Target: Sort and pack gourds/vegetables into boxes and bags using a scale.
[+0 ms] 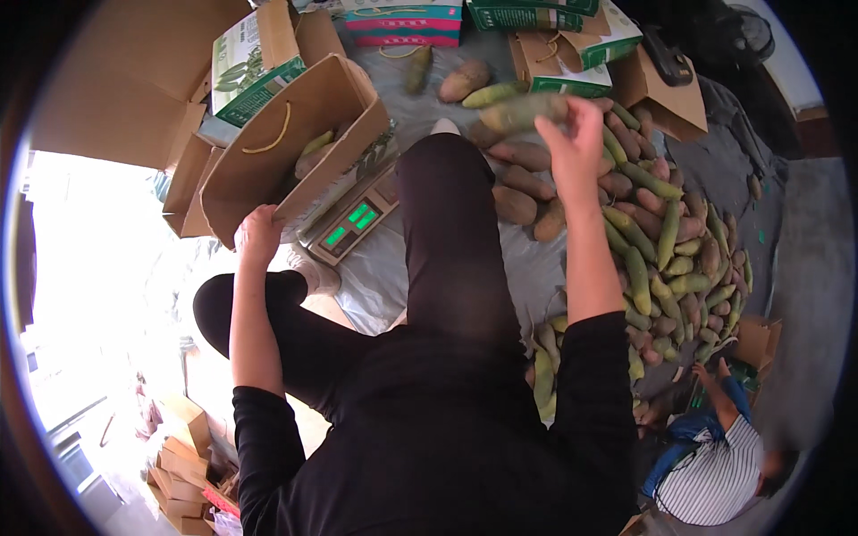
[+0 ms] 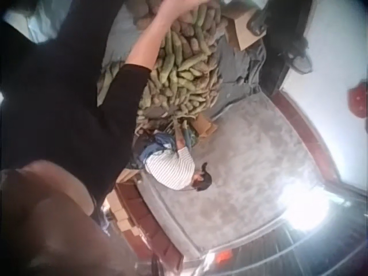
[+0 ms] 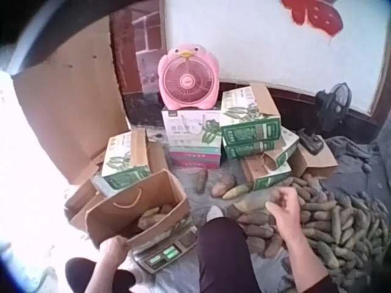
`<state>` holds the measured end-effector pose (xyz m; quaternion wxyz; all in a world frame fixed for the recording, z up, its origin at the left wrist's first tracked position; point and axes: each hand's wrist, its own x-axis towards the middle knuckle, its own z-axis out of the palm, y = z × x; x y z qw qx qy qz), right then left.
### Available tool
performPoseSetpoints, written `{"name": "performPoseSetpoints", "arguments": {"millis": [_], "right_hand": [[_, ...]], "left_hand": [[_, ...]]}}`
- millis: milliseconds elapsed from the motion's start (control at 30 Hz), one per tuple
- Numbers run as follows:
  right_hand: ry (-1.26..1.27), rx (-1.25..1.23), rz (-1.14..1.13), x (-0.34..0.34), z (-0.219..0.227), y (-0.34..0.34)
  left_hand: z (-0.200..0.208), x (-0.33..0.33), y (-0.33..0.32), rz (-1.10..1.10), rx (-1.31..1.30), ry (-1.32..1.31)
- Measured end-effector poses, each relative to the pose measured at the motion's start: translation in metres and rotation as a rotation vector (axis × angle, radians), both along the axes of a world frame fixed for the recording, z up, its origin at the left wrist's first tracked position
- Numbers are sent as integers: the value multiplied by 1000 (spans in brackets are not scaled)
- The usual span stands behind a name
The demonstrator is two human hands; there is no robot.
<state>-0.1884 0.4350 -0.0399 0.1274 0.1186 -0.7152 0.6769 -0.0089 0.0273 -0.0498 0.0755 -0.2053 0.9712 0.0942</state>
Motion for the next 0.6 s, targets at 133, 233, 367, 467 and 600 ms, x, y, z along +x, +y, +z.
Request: {"name": "performPoseSetpoints", "arguments": {"millis": [133, 233, 367, 467, 600], "right_hand": [[13, -326, 240, -23, 73, -71], [-32, -343, 400, -29, 97, -125], [5, 90, 268, -40, 75, -162], [-74, 105, 289, -47, 19, -133], [-430, 303, 200, -24, -88, -37]], "left_hand": [[3, 2, 3, 23, -26, -11], [-3, 2, 0, -30, -54, -2], [-4, -2, 1, -44, -64, -58], [-8, 0, -3, -50, -73, -33], [-9, -3, -6, -31, -53, -67]]}}
